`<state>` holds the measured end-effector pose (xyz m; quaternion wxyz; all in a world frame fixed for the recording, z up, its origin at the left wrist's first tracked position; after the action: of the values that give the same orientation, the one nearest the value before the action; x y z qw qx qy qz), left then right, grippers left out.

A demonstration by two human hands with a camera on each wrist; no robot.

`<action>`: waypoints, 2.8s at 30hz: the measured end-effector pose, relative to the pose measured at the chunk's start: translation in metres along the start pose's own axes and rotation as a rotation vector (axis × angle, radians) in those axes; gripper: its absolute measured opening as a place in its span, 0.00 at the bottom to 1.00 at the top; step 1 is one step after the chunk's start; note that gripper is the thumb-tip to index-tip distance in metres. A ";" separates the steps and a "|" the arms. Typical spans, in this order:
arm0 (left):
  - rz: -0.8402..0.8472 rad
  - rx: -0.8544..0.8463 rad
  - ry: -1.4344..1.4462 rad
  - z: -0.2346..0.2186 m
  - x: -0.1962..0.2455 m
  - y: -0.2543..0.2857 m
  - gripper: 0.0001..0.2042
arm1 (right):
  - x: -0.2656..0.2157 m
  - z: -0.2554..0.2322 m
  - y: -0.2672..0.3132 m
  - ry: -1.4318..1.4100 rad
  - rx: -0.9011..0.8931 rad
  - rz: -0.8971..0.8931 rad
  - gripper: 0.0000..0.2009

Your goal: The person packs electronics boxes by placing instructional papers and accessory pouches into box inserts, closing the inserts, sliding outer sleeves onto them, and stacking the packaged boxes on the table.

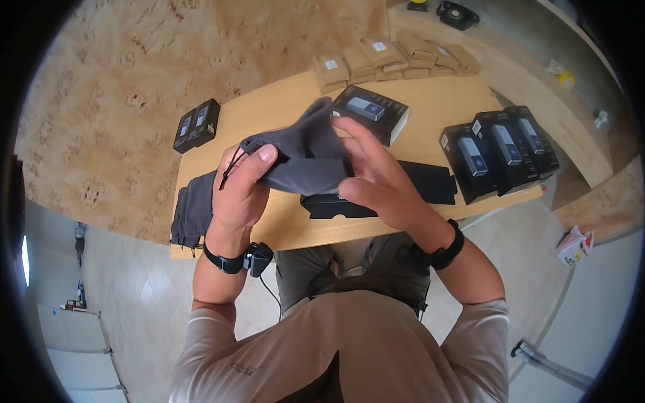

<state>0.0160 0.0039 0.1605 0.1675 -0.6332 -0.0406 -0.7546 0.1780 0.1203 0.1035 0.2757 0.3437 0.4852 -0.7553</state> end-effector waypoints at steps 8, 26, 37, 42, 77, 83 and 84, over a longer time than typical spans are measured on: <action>-0.086 -0.110 0.059 -0.009 -0.002 -0.006 0.18 | -0.007 0.009 0.002 -0.112 -0.043 0.061 0.40; -0.064 -0.165 -0.270 0.008 0.020 -0.004 0.15 | -0.014 0.002 -0.001 0.149 0.151 0.130 0.22; -0.281 -0.227 -0.545 0.025 -0.027 -0.008 0.17 | -0.023 -0.012 0.001 0.288 0.329 -0.012 0.20; -0.072 -0.180 -0.298 0.010 -0.027 -0.017 0.11 | -0.023 -0.012 0.003 0.070 0.297 0.048 0.18; -0.111 -0.169 -0.503 0.007 -0.037 0.013 0.15 | 0.033 -0.036 0.035 0.214 0.147 0.299 0.13; -0.275 -0.312 -0.386 0.005 -0.055 0.011 0.18 | 0.034 -0.025 0.041 0.104 0.167 0.317 0.14; -0.215 -0.298 -0.414 0.009 -0.053 0.010 0.17 | 0.033 -0.027 0.042 0.104 0.168 0.319 0.14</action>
<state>0.0353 0.0074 0.1091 -0.0205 -0.7837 -0.0296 -0.6201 0.1959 0.1270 0.0465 0.3372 0.4766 0.3733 -0.7210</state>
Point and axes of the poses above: each hand's wrist, its own y-axis away from the middle knuckle, its own z-axis out of the palm, x = y × z, the point moved 6 cm from there along -y, towards the middle knuckle, and after that the axes turned 8 degrees about -z, right-handed, at the moved point
